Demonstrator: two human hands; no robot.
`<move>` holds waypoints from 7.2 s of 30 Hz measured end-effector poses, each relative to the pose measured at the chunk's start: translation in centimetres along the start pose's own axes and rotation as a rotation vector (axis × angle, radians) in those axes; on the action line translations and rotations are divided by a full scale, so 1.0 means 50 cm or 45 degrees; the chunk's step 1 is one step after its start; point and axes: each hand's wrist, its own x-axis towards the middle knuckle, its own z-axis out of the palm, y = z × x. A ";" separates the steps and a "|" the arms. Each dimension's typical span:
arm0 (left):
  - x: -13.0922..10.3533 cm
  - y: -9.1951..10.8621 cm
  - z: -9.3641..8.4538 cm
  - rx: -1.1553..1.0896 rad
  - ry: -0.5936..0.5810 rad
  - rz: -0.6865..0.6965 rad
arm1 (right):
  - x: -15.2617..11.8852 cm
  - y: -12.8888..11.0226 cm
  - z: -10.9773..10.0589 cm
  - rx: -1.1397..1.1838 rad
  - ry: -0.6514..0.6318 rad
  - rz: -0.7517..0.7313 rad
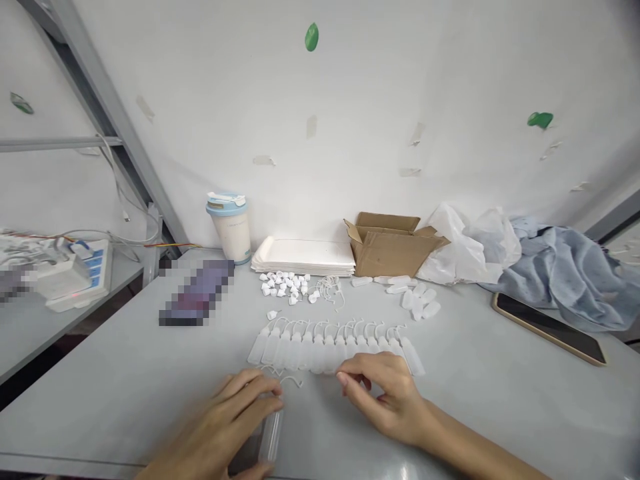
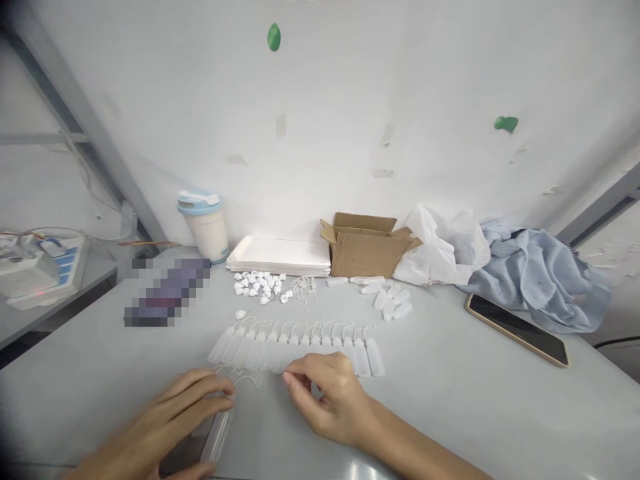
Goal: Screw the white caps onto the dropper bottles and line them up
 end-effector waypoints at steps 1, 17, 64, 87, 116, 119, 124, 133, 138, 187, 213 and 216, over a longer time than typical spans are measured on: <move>0.000 -0.002 0.001 0.008 -0.004 -0.006 | -0.001 0.000 0.000 -0.004 -0.004 -0.011; -0.002 -0.033 -0.010 -0.134 -0.282 -0.197 | -0.011 0.012 0.003 -0.076 -0.049 -0.087; 0.414 -0.119 0.018 0.223 -0.225 0.149 | -0.005 0.273 -0.181 -0.769 0.181 0.487; 0.365 -0.109 -0.025 -0.329 0.537 -0.340 | 0.132 0.280 -0.098 -1.245 -0.707 0.263; 0.292 -0.056 -0.021 -1.356 -0.163 -0.633 | 0.065 0.054 -0.012 0.845 0.381 0.780; 0.293 -0.051 -0.015 -1.498 -0.223 -0.648 | 0.063 0.053 -0.011 0.848 0.380 0.793; 0.292 -0.045 -0.007 -1.647 -0.307 -0.684 | 0.059 0.050 -0.004 0.871 0.321 0.797; 0.292 -0.041 -0.010 -1.336 -0.007 -0.644 | 0.052 0.041 0.002 0.682 0.257 0.806; 0.288 -0.035 -0.016 -1.079 0.018 -0.460 | 0.042 0.052 0.008 0.411 0.292 0.631; 0.161 0.033 -0.005 -0.007 0.458 0.310 | 0.054 -0.005 0.013 1.569 -0.009 0.998; 0.042 0.027 -0.016 -0.217 0.071 0.098 | 0.038 -0.006 0.035 0.881 -0.356 0.997; 0.030 0.018 -0.026 -0.248 -0.159 -0.007 | 0.045 0.000 0.023 0.759 -0.222 1.057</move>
